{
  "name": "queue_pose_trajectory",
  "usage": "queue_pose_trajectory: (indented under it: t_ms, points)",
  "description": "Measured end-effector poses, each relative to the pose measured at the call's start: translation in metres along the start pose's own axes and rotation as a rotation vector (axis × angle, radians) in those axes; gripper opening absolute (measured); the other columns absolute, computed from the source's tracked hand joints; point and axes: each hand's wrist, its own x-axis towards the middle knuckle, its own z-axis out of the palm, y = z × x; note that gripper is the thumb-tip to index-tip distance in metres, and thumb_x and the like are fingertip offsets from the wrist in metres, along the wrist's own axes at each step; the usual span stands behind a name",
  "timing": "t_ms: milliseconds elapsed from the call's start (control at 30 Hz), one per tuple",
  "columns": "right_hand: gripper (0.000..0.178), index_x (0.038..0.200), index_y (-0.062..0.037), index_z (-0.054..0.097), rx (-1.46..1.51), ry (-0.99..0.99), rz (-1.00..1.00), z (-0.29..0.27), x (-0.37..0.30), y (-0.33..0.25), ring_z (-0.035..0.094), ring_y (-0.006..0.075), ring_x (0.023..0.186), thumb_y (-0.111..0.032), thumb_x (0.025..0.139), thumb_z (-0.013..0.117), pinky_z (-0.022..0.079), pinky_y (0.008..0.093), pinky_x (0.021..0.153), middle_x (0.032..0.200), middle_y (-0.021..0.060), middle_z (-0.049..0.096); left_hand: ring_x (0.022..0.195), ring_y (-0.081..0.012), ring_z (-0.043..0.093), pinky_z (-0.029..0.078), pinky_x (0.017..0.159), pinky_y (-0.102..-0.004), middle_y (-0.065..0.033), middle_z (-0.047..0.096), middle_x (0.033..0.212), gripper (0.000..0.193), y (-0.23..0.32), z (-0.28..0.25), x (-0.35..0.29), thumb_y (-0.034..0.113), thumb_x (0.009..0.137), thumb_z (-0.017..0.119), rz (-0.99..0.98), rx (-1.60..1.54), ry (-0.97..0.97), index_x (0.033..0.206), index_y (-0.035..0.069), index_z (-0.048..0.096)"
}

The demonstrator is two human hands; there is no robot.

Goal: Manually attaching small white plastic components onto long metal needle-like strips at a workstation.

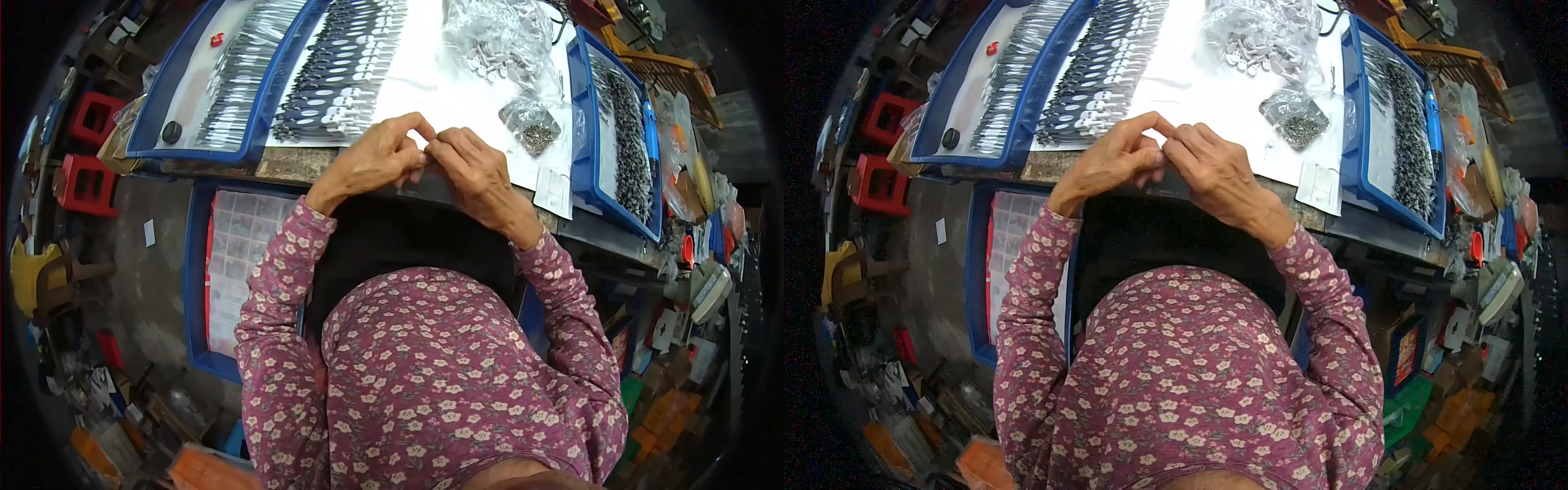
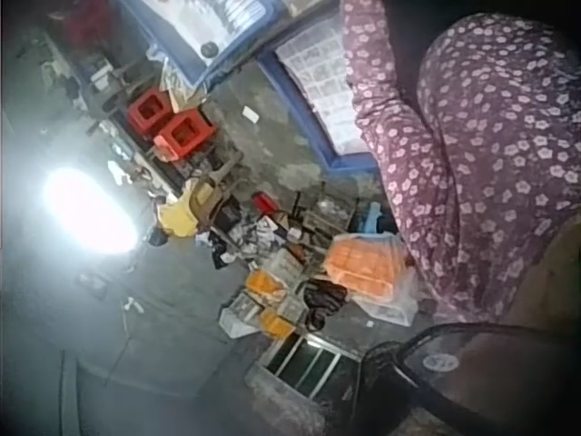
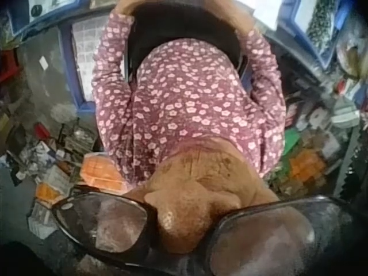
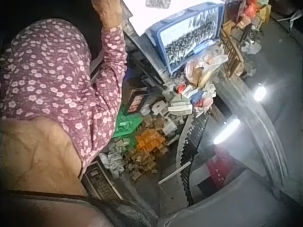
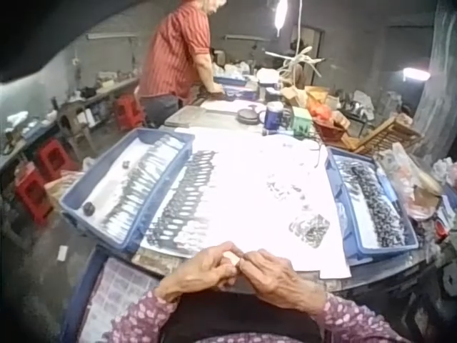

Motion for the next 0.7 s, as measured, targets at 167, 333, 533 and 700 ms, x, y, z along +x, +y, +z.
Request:
queue_pose_trajectory:
  t_ms: [167, 333, 533, 700]
  points:
    - [0.019, 0.085, -0.0027, 0.052, 0.009, 0.111, -0.086, 0.03, 0.04, 0.003, 0.053, 0.0229, 0.068, -0.002, 0.07, 0.064, 0.042, 0.0314, 0.054, 0.078, 0.0081, 0.049, 0.067, -0.0261, 0.063, 0.05, 0.062, -0.0317, -0.0158, 0.063, 0.072, 0.023, 0.004, -0.036, -0.021, 0.008, 0.08, 0.05, 0.306, 0.644, 0.505, 0.1, -0.002, 0.053]
    - [0.014, 0.079, -0.0026, 0.049, -0.022, 0.165, -0.039, 0.055, 0.081, 0.007, 0.048, 0.0223, 0.063, -0.005, 0.074, 0.062, 0.041, 0.0319, 0.054, 0.071, 0.0082, 0.044, 0.078, -0.0196, 0.063, 0.051, 0.07, -0.0279, -0.012, 0.064, 0.085, 0.02, 0.014, -0.082, -0.053, 0.008, 0.083, 0.05, 0.354, 0.609, 0.904, 0.1, 0.0, 0.055]
    - [0.016, 0.079, -0.0016, 0.048, -0.078, 0.136, -0.048, 0.078, 0.105, 0.003, 0.05, 0.0236, 0.068, -0.008, 0.073, 0.062, 0.042, 0.0326, 0.057, 0.075, 0.0104, 0.045, 0.075, -0.0129, 0.061, 0.049, 0.069, -0.0228, -0.0081, 0.064, 0.082, 0.017, -0.001, -0.131, -0.098, 0.003, 0.083, 0.051, 0.335, 0.333, 1.031, 0.097, -0.004, 0.056]
    - [0.016, 0.08, -0.0019, 0.049, -0.107, 0.075, -0.013, 0.084, 0.105, -0.002, 0.051, 0.0249, 0.07, -0.008, 0.072, 0.062, 0.043, 0.0335, 0.058, 0.076, 0.0101, 0.046, 0.067, -0.0109, 0.059, 0.047, 0.063, -0.0206, -0.0084, 0.064, 0.077, 0.016, -0.008, -0.148, -0.117, 0.003, 0.082, 0.053, 0.26, 0.304, 1.087, 0.095, -0.005, 0.056]
